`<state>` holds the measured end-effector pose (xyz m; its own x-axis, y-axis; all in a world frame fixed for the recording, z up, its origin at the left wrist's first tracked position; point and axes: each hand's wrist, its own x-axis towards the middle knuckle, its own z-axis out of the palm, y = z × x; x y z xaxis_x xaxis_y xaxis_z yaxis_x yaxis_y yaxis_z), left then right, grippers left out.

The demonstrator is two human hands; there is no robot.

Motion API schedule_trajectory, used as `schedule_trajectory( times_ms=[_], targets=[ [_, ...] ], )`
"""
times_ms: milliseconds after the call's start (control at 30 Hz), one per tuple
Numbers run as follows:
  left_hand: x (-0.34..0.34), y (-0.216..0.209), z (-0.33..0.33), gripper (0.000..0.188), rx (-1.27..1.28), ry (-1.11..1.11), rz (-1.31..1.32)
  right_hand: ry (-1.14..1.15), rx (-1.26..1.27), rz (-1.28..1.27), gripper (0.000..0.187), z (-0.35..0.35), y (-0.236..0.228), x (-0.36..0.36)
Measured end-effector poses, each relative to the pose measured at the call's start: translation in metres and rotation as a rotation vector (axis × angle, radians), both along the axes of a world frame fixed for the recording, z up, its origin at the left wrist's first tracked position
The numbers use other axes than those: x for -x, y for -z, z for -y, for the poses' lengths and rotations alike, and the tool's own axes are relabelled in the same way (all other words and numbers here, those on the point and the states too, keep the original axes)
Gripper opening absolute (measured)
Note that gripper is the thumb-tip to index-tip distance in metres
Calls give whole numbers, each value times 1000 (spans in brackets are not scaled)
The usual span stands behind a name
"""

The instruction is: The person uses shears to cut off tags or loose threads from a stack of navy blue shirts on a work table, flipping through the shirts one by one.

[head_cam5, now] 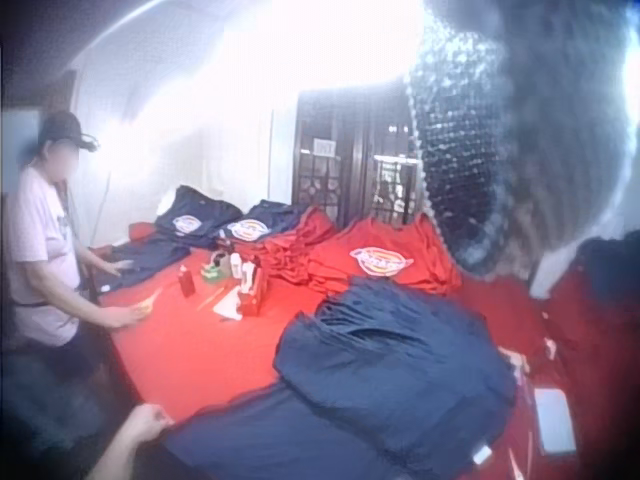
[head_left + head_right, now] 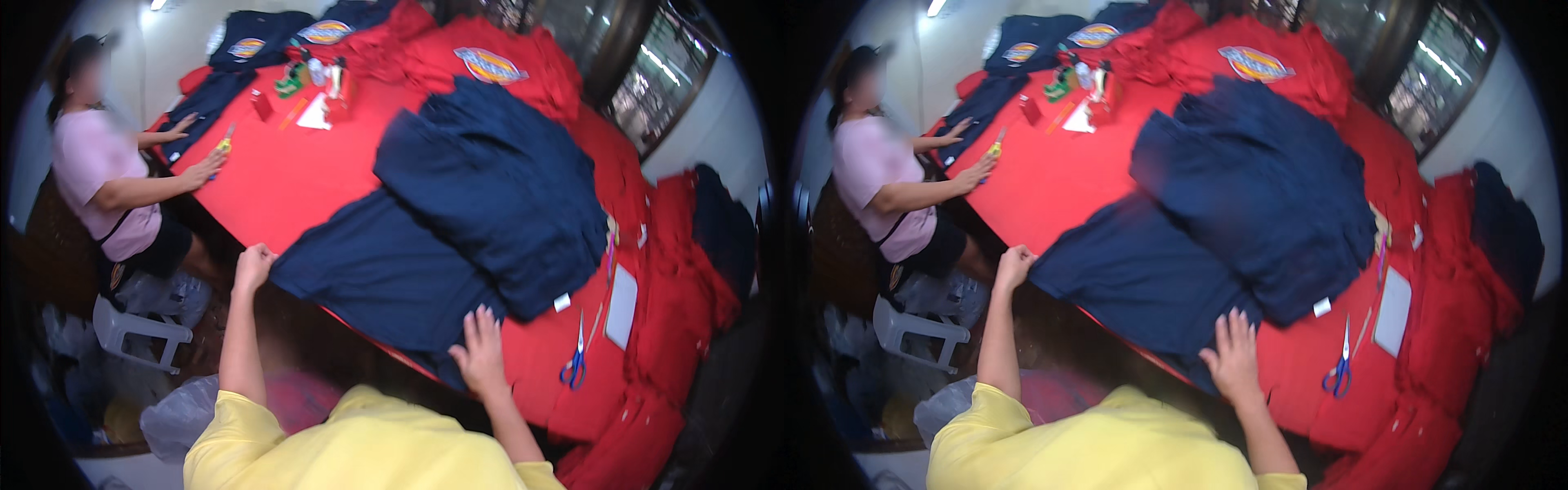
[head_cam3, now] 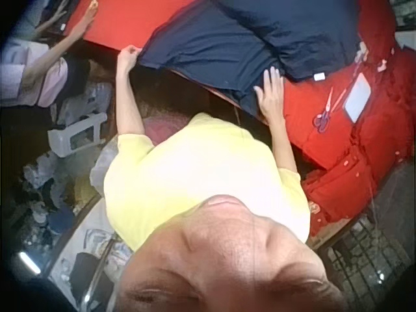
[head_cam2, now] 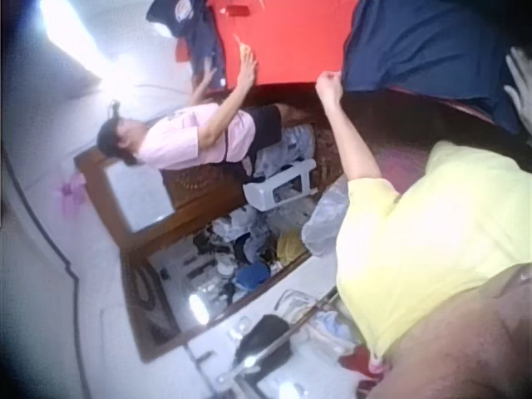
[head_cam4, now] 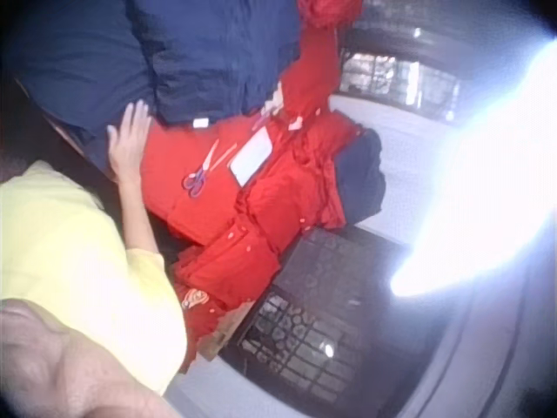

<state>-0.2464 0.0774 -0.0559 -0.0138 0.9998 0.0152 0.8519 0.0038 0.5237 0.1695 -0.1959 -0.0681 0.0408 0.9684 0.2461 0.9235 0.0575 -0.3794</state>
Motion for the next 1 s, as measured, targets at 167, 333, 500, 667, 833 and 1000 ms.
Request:
schedule_trajectory(
  times_ms=[167, 333, 500, 667, 833, 1000],
  targets=[
    [24, 14, 10, 20, -25, -113, 16, -303, 162, 253, 64, 51, -7, 8],
    [16, 26, 20, 17, -195, -211, -169, -470, 302, 24, 42, 160, 23, -30],
    [-17, 17, 36, 45, -229, -214, -42, -107, -139, 15, 43, 163, -32, -36],
    [-28, 9, 47, 38, -96, -72, -164, -262, -88, -13, 51, 151, 31, -15],
    [-8, -16, 40, 32, 197, 30, 154, -152, 9, 42, 44, 108, -10, 15],
    [-8, -79, 11, 34, 346, 197, 572, -285, 173, -198, 27, 67, 3, -18]
  ],
)
